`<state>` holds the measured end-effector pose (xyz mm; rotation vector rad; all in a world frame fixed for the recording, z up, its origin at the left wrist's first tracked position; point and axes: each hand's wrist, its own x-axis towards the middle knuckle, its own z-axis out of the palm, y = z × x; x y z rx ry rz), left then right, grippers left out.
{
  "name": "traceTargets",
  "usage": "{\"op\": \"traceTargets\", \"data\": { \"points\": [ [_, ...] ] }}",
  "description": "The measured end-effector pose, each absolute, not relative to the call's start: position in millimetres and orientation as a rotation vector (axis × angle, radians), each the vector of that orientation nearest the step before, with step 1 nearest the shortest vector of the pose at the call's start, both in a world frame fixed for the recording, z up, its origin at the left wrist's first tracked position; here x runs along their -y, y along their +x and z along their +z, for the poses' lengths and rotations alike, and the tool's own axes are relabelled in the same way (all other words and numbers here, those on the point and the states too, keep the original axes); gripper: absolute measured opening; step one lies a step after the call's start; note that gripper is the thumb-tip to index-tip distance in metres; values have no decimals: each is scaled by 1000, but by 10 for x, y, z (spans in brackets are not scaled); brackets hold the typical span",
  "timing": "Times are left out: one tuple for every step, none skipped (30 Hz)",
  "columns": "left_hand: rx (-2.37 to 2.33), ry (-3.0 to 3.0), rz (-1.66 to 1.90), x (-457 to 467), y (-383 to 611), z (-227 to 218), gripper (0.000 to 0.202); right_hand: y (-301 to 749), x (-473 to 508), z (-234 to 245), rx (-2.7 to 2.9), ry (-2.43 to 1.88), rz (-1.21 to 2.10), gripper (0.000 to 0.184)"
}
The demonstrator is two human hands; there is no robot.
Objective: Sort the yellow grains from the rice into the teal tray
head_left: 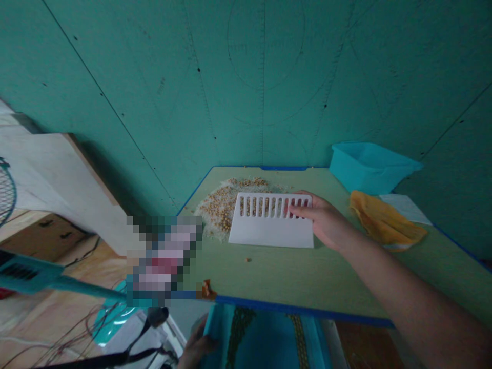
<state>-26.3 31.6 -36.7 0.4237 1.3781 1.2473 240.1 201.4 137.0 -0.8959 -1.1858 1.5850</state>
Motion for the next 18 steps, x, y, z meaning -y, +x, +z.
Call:
{"op": "traceTargets", "data": {
  "points": [
    [-1366, 430, 1240, -311, -271, -375, 23, 2401, -2019, 1359, 1185, -901, 1607, 25],
    [-1356, 436, 1228, -308, -279, -385, 23, 2400, -2025, 1345, 1191, -905, 1633, 24],
    [-1349, 441, 1215, -306, -289, -397, 24, 2398, -2031, 1328, 1199, -904, 1661, 24],
    [-1344, 448, 1207, -307, -298, -411, 25, 2395, -2037, 1310, 1203, -901, 1690, 23],
    [-1343, 457, 1206, -310, -306, -426, 26, 2391, -2043, 1291, 1201, -900, 1716, 23],
    [-1346, 464, 1213, -314, -312, -438, 27, 2384, -2049, 1272, 1199, -899, 1738, 23],
    [-1351, 469, 1227, -319, -315, -448, 28, 2377, -2055, 1255, 1197, -903, 1749, 23],
    [-1358, 472, 1247, -323, -315, -452, 30, 2370, -2060, 1241, 1200, -910, 1753, 24],
    [-1365, 473, 1269, -327, -312, -452, 32, 2364, -2065, 1228, 1209, -920, 1753, 25],
    [-1370, 472, 1287, -329, -305, -447, 33, 2359, -2069, 1220, 1221, -935, 1752, 26],
    [-1371, 468, 1296, -330, -296, -437, 33, 2357, -2072, 1214, 1234, -952, 1751, 28],
    [-1365, 463, 1294, -328, -287, -425, 32, 2356, -2074, 1211, 1245, -970, 1750, 29],
    [-1356, 460, 1289, -326, -276, -410, 31, 2358, -2074, 1212, 1257, -985, 1753, 29],
    [-1347, 454, 1283, -324, -267, -395, 30, 2362, -2071, 1215, 1270, -996, 1759, 29],
    [-1339, 444, 1280, -322, -259, -380, 29, 2366, -2066, 1222, 1284, -1002, 1768, 28],
    [-1334, 433, 1279, -321, -254, -364, 28, 2371, -2058, 1231, 1301, -1003, 1781, 28],
    [-1336, 422, 1277, -322, -252, -347, 27, 2374, -2048, 1243, 1316, -1003, 1799, 27],
    [-1344, 413, 1272, -324, -254, -329, 26, 2376, -2036, 1257, 1328, -1010, 1817, 27]
  ]
}}
